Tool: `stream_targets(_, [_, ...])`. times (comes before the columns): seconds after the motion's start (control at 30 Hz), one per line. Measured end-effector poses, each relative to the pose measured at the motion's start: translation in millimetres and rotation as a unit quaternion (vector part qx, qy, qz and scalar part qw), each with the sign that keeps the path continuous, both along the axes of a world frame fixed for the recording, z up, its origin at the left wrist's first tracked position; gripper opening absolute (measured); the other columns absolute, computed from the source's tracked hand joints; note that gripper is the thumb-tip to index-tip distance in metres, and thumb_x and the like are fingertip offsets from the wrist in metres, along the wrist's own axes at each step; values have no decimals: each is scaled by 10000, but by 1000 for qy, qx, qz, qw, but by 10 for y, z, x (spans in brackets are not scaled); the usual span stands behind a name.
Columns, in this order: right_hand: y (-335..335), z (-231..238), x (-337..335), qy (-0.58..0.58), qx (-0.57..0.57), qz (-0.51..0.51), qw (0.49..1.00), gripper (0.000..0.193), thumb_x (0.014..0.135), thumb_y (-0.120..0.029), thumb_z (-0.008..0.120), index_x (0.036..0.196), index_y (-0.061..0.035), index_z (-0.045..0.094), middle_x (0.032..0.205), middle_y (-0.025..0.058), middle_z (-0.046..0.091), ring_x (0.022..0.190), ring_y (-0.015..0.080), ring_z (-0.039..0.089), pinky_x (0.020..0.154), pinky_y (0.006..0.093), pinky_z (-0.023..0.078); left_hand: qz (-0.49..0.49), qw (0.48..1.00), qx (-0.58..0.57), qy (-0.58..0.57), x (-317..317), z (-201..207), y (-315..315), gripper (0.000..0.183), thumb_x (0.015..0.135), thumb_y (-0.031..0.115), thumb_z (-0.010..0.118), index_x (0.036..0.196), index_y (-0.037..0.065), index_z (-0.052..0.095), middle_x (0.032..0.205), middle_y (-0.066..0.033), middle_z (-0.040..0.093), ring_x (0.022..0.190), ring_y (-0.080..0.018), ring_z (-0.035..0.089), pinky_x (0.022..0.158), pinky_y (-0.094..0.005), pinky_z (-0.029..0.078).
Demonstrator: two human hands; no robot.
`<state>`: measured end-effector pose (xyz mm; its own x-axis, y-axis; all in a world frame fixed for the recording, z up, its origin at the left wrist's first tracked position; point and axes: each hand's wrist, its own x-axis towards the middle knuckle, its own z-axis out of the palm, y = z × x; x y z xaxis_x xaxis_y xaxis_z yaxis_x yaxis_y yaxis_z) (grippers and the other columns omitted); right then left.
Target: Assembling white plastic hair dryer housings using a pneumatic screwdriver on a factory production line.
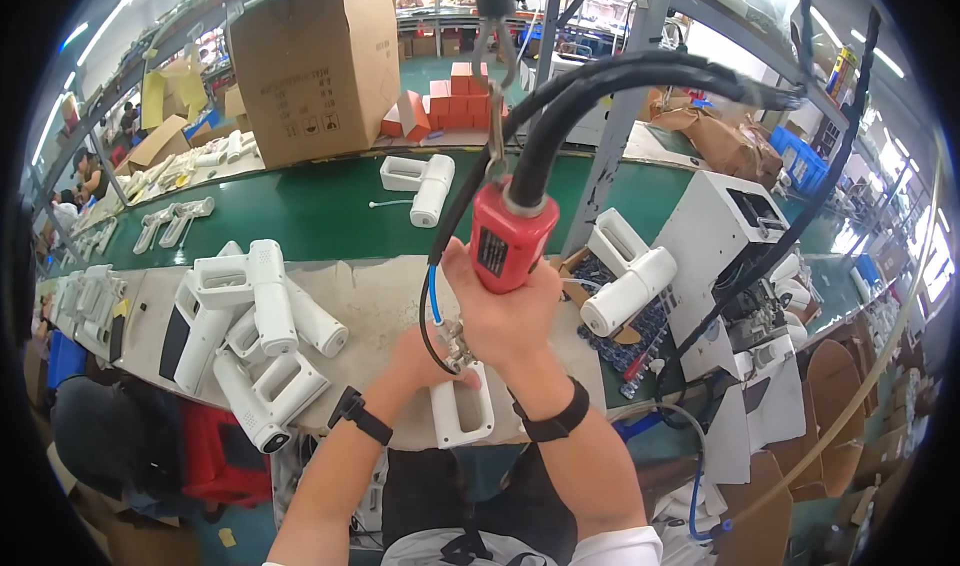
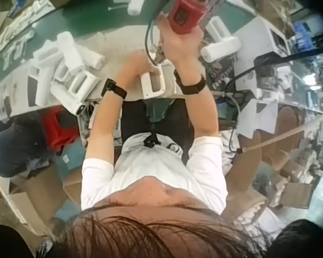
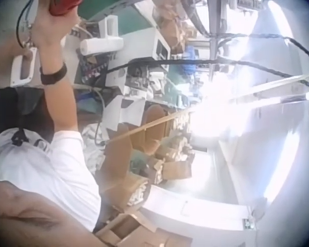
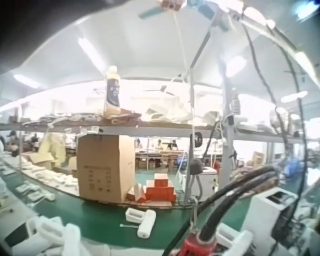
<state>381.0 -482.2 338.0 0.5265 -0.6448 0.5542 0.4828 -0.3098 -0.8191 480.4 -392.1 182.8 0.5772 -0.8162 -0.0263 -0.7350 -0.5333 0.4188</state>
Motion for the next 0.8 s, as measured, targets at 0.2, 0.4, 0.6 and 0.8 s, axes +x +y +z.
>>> stream_targets(0.2, [1, -394, 116, 79, 37, -12, 996, 192, 856, -157, 691, 753, -21, 603, 560, -7, 552, 471, 66, 501, 436, 233, 373, -2, 999, -50, -10, -21, 11, 8, 674, 478, 523, 862, 977, 120, 652, 928, -121, 661, 882, -337, 631, 775, -428, 511])
stream_targets(0.4, [-9, -474, 128, 63, -9, -16, 998, 175, 859, -130, 680, 756, -18, 594, 561, 4, 552, 461, 80, 506, 427, 229, 372, 118, 974, -178, 78, -65, -248, 335, 932, 489, 540, 869, 1143, -42, 548, 1142, -195, 580, 1025, -344, 573, 891, -417, 469])
stream_targets(0.6, [233, 283, 51, -51, 65, 42, 996, 125, 858, -84, 665, 799, 2, 595, 559, 19, 547, 446, 84, 505, 411, 228, 361, 155, 967, -151, 131, -159, -386, 546, 1033, 540, 540, 837, 1343, 15, 454, 1257, -221, 509, 1236, -374, 415, 1026, -424, 348])
stream_targets(0.8, [264, -11, 528, -10, 20, 32, 999, 150, 866, -107, 667, 783, 4, 608, 556, 14, 547, 440, 80, 490, 414, 229, 352, 159, 968, -121, 154, -151, -446, 515, 1086, 557, 619, 794, 1394, 50, 398, 1328, -247, 438, 1299, -372, 331, 1088, -453, 226])
